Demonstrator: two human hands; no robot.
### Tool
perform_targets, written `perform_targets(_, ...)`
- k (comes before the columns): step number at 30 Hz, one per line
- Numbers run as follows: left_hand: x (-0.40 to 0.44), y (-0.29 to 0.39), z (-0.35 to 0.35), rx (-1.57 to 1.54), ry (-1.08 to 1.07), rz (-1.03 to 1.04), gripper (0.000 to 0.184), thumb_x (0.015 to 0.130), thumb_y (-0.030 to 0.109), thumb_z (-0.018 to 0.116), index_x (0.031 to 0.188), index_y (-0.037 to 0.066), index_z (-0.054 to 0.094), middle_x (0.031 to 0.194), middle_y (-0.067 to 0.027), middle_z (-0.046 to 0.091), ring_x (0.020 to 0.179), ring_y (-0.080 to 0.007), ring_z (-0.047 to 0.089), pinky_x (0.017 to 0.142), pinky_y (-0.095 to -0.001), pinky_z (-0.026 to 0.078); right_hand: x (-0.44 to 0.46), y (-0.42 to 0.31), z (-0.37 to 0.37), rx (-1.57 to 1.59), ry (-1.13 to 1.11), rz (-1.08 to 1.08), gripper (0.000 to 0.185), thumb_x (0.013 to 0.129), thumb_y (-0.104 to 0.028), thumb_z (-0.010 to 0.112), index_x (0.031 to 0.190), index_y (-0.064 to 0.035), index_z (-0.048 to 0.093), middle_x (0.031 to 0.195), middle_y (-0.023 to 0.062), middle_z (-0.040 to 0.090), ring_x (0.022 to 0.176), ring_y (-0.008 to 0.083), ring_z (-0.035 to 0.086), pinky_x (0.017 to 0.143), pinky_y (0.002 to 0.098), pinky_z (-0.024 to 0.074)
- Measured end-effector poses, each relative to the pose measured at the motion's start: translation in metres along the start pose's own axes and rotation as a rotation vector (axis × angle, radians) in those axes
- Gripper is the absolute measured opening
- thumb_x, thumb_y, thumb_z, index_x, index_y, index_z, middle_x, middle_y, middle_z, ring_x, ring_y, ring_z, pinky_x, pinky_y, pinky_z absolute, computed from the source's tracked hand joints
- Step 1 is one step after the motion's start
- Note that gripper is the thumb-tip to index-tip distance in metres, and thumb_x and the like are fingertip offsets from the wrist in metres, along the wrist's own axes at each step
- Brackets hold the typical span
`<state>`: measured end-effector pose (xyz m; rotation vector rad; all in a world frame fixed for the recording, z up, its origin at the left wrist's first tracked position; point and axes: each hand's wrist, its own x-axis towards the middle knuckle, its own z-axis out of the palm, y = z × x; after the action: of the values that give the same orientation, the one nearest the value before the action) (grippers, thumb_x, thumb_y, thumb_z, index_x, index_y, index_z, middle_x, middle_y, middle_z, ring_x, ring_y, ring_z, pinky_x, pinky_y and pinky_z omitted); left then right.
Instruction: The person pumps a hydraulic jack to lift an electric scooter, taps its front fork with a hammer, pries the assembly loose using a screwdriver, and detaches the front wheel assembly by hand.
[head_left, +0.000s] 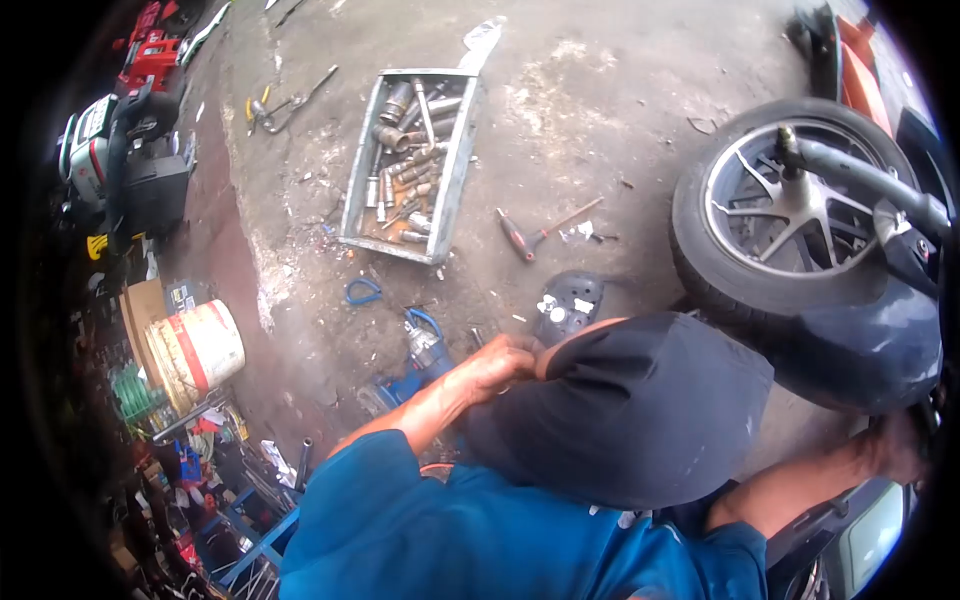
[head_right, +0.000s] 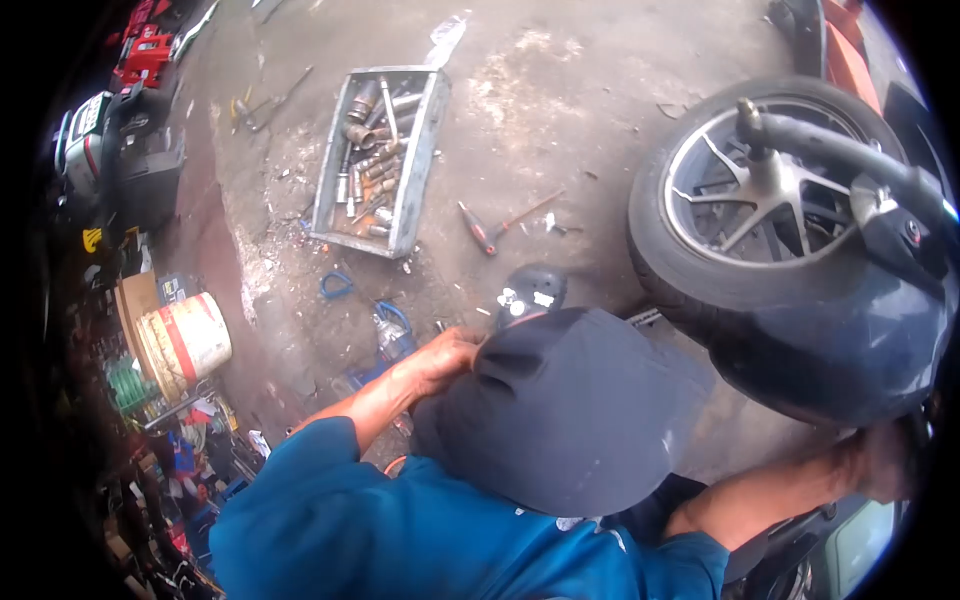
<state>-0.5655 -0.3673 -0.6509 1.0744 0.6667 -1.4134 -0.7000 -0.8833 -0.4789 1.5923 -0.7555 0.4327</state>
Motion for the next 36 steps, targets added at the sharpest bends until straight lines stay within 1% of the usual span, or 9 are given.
perform_targets(4, 0.021, -0.015, -0.019, 0.434, 0.135, 0.111, 0.022, 0.079, 0.008, 0.060, 0.098, -0.002, 0.064, 0.083, -0.0036, 0.064, 0.074, -0.0117, 0.059, 0.068, -0.0231, 0.047, -0.005, 0.012, 0.022, -0.405, 0.118, -0.122, 0.039, 0.090, -0.048, 0.052, 0.071, -0.0145, 0.061, 0.057, -0.0016, 0.058, 0.042, 0.0128, 0.053, 0.038, 0.0259, 0.0416)
perform_targets(7, 0.015, -0.002, 0.001, 0.201, 0.120, 0.037, 0.021, 0.076, 0.006, 0.059, 0.095, 0.000, 0.065, 0.079, -0.0014, 0.061, 0.073, -0.0103, 0.057, 0.066, -0.0234, 0.045, -0.004, 0.021, 0.022, -0.011, 0.316, -0.091, 0.035, 0.088, -0.044, 0.055, 0.068, -0.0164, 0.061, 0.052, -0.0034, 0.056, 0.036, 0.0121, 0.050, 0.033, 0.0254, 0.0387)
perform_targets(10, 0.015, -0.002, -0.019, 0.151, -0.027, -0.003, 0.024, 0.073, 0.003, 0.057, 0.096, 0.000, 0.065, 0.078, -0.0017, 0.060, 0.073, -0.0108, 0.057, 0.066, -0.0245, 0.045, -0.009, 0.016, 0.006, -0.032, 0.145, -0.053, 0.026, 0.087, -0.035, 0.059, 0.073, -0.0128, 0.063, 0.057, -0.0008, 0.059, 0.044, 0.0144, 0.055, 0.039, 0.0251, 0.0433)
perform_targets(12, 0.017, 0.010, -0.022, 0.147, -0.140, 0.046, 0.027, 0.071, 0.000, 0.057, 0.096, 0.001, 0.065, 0.076, -0.0018, 0.060, 0.072, -0.0113, 0.057, 0.066, -0.0248, 0.045, 0.001, 0.002, -0.025, 0.372, -0.018, 0.190, 0.024, 0.085, -0.029, 0.064, 0.084, -0.0053, 0.061, 0.071, 0.0062, 0.061, 0.060, 0.0202, 0.060, 0.052, 0.0299, 0.0483)
perform_targets(15, 0.017, 0.034, -0.002, 0.304, 0.120, 0.204, 0.022, 0.073, 0.006, 0.060, 0.093, -0.001, 0.065, 0.078, -0.0037, 0.062, 0.073, -0.0124, 0.058, 0.067, -0.0266, 0.046, 0.023, -0.015, -0.061, 1.479, -0.025, 0.605, 0.038, 0.081, -0.023, 0.070, 0.102, 0.0061, 0.055, 0.097, 0.0180, 0.062, 0.086, 0.0295, 0.063, 0.074, 0.0406, 0.0543)
perform_targets(19, 0.036, 0.055, -0.008, 0.698, 0.391, 0.378, 0.029, 0.074, 0.016, 0.063, 0.094, -0.005, 0.064, 0.079, -0.0104, 0.065, 0.073, -0.0160, 0.061, 0.067, -0.0311, 0.048, 0.008, -0.016, -0.038, 1.650, 0.047, 0.624, 0.033, 0.083, -0.011, 0.066, 0.110, 0.0034, 0.052, 0.101, 0.0175, 0.060, 0.089, 0.0280, 0.062, 0.078, 0.0412, 0.0534)
perform_targets(23, 0.036, 0.077, -0.001, 0.820, 0.503, 0.501, 0.032, 0.074, 0.019, 0.063, 0.095, -0.005, 0.063, 0.075, -0.0124, 0.065, 0.072, -0.0170, 0.061, 0.067, -0.0311, 0.048, 0.001, -0.016, -0.038, 2.198, 0.073, 1.145, 0.042, 0.096, -0.039, 0.046, 0.118, -0.0020, 0.047, 0.109, 0.0143, 0.058, 0.100, 0.0257, 0.056, 0.091, 0.0418, 0.0460)
perform_targets(29, 0.051, 0.082, -0.009, 0.870, 0.514, 0.546, 0.030, 0.076, 0.019, 0.062, 0.096, -0.005, 0.064, 0.079, -0.0093, 0.066, 0.071, -0.0161, 0.060, 0.067, -0.0313, 0.048, 0.016, -0.029, -0.058, 2.144, 0.117, 1.523, 0.065, 0.097, -0.059, 0.022, 0.126, -0.0050, 0.044, 0.112, 0.0143, 0.055, 0.103, 0.0251, 0.054, 0.096, 0.0416, 0.0419)
perform_targets(36, 0.067, 0.064, -0.015, 0.859, 0.380, 0.662, 0.027, 0.083, 0.019, 0.066, 0.094, -0.005, 0.062, 0.086, -0.0093, 0.066, 0.079, -0.0146, 0.059, 0.071, -0.0290, 0.047, 0.003, -0.022, -0.047, 2.101, 0.104, 1.340, 0.071, 0.095, -0.063, 0.027, 0.123, -0.0022, 0.049, 0.108, 0.0161, 0.057, 0.103, 0.0271, 0.055, 0.092, 0.0417, 0.0458)
